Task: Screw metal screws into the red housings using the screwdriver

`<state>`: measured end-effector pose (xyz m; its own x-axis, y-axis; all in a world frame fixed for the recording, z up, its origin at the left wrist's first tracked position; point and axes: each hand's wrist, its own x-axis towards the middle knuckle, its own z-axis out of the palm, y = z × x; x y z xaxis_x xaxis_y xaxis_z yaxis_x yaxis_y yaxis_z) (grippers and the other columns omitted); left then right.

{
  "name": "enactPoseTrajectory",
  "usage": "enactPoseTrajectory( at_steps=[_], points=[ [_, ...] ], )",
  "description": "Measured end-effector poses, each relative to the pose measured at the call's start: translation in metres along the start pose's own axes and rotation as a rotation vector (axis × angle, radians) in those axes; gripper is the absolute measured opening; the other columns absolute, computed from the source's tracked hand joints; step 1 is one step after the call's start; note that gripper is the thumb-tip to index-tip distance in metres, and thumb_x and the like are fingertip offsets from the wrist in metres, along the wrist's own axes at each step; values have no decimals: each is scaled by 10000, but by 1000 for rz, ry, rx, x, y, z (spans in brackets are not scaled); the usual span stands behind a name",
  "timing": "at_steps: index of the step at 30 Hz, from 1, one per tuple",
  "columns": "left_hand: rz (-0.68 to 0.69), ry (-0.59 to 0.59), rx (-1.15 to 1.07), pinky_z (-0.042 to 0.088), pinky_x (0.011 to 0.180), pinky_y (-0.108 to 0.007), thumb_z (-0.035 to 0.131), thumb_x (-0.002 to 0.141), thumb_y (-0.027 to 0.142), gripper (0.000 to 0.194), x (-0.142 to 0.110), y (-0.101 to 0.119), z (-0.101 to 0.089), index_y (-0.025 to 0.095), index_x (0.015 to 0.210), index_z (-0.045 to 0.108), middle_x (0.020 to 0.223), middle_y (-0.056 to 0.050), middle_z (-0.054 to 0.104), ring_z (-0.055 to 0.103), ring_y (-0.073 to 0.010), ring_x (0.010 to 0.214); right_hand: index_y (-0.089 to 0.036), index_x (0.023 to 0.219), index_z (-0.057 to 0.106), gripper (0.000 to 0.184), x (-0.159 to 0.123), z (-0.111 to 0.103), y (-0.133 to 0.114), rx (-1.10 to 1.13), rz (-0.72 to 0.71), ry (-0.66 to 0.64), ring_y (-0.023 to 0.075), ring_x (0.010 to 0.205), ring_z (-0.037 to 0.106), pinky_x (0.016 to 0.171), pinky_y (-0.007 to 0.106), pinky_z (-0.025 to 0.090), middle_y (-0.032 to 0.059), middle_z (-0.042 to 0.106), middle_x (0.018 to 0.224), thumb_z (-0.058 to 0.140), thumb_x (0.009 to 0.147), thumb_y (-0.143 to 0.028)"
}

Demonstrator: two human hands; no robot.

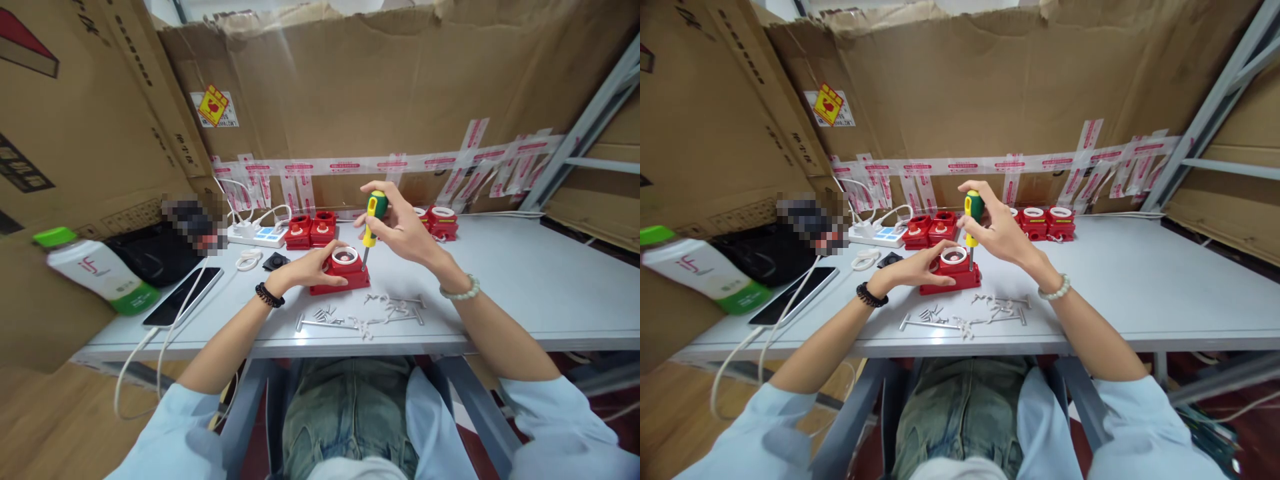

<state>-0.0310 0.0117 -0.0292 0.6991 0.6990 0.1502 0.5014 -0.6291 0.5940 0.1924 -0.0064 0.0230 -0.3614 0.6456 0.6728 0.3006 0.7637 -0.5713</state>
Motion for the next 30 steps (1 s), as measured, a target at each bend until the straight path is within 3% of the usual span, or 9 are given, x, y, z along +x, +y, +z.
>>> enactPoseTrajectory(
  at_steps=[4,6,9,12,17,20,26,28,30],
  points=[
    [-18,0,5,466,968,-377,736,740,494,760,0,0,0,215,1353,384,1318,-131,595,608,-278,1148,-257,1168,525,349,-1,4,0,-316,-6,186,114,508,439,557,288,400,-51,500,674,610,845,-356],
    [-21,-2,9,473,950,-382,732,742,501,766,0,-1,0,215,1358,378,1294,-131,608,621,-276,1117,-246,1167,538,352,-2,7,-2,-414,-31,216,122,523,445,584,296,402,-49,511,658,612,837,-344],
    [-10,-5,7,479,934,-383,728,745,503,758,1,-2,1,220,1354,377,1271,-124,621,627,-274,1100,-254,1262,473,423,-2,5,-5,-273,-53,109,155,687,573,681,320,471,2,633,855,540,845,-241],
    [-1,-2,13,468,956,-389,724,750,495,735,1,-1,1,226,1343,382,1310,-123,597,607,-279,1144,-258,1342,403,517,-1,1,-5,-68,-52,-23,159,798,623,717,322,513,34,653,1022,505,840,-188],
    [-15,4,19,473,952,-390,725,748,488,738,0,0,0,225,1347,382,1281,-111,615,621,-276,1113,-241,1262,492,440,-3,6,-2,-328,-66,131,127,601,537,640,300,478,-20,617,796,619,844,-295],
    [-9,8,21,482,942,-389,725,746,501,731,0,-1,1,229,1336,390,1272,-111,617,630,-270,1089,-237,1222,515,417,-5,10,0,-470,-85,204,147,612,539,649,314,469,-15,620,752,638,837,-343],
    [8,8,-10,472,971,-390,733,747,477,722,1,-1,1,231,1334,392,1299,-115,604,614,-266,1132,-259,1347,402,504,-4,-2,-3,-21,-68,-50,165,879,656,744,328,538,50,651,1103,474,855,-176],
    [-2,8,2,475,958,-387,732,746,483,731,0,-1,1,227,1340,393,1287,-114,613,620,-269,1119,-254,1337,426,491,-3,-1,-4,-50,-54,-30,153,789,649,710,318,537,33,652,1034,526,858,-211],
    [-13,7,20,484,927,-386,732,743,489,743,0,-1,1,229,1349,389,1252,-109,632,635,-270,1076,-241,1280,483,455,-4,4,-4,-198,-59,81,141,687,609,674,313,519,11,644,927,602,841,-258]
  ],
)
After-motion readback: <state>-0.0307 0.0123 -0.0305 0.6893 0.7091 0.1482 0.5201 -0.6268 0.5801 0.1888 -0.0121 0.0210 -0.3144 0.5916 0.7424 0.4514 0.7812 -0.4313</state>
